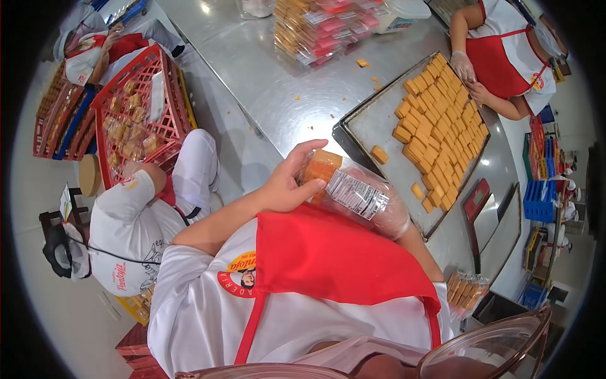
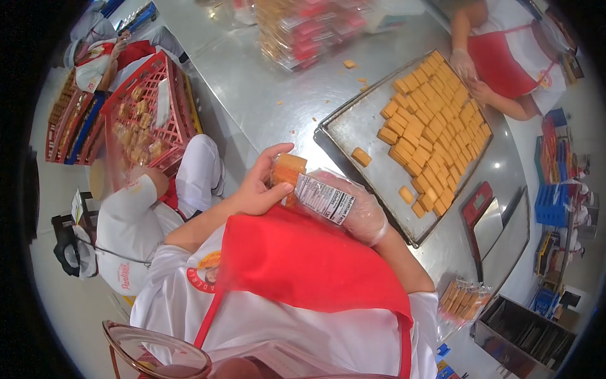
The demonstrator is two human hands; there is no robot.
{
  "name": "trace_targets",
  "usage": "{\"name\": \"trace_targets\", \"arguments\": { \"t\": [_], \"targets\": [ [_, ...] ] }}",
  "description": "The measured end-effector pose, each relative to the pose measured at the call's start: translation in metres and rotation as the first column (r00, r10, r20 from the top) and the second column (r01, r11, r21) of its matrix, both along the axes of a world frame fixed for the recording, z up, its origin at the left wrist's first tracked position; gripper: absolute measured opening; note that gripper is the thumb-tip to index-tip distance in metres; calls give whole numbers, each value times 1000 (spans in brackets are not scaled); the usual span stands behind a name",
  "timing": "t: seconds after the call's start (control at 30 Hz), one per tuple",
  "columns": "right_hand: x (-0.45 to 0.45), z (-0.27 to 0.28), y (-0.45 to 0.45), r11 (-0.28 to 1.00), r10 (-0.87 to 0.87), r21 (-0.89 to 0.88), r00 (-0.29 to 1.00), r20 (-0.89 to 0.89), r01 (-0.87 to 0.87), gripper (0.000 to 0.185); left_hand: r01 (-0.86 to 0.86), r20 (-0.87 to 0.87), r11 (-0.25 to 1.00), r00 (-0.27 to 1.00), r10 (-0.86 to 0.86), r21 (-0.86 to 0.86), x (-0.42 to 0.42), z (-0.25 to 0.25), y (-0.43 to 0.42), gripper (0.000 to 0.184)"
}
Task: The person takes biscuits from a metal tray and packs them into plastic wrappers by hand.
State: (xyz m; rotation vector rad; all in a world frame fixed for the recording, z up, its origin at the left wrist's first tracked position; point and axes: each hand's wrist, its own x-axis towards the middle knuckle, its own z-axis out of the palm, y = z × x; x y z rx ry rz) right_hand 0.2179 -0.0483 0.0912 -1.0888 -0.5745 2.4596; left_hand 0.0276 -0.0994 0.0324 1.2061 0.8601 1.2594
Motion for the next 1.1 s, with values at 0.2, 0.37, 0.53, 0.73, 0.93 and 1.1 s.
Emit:
{"name": "trace_targets", "arguments": {
  "t": [0.2, 0.37, 0.53, 0.73, 0.93, 1.1],
  "targets": [
    [1, -4, 2, 995, -41, -92, 992, -119, 30, 26, 22, -9, 1000, 1000, -22, 18, 0, 0, 3, 58],
    [1, -20, -1, 988, -152, -23, 982, 112, 155, 26, 16, -135, 998, 991, -7, 67, -1, -3, 6, 55],
    [2, -25, 0, 990, -131, -48, 991, 7, 131, 27, 32, -128, 998, 991, -25, 52, 0, -1, 6, 56],
    [11, -41, -5, 938, 48, 336, 991, 124, -87, 27, 141, -133, 990, 982, -135, 32, -2, -4, 7, 62],
    [3, -57, 8, 994, -94, -59, 995, -37, 92, 28, 119, -230, 993, 967, -111, 21, -2, 0, 8, 70],
    [0, -54, 8, 988, -78, -139, 997, -30, 73, 27, 151, -208, 987, 965, -157, -47, 0, 15, 10, 70]
  ]
}}
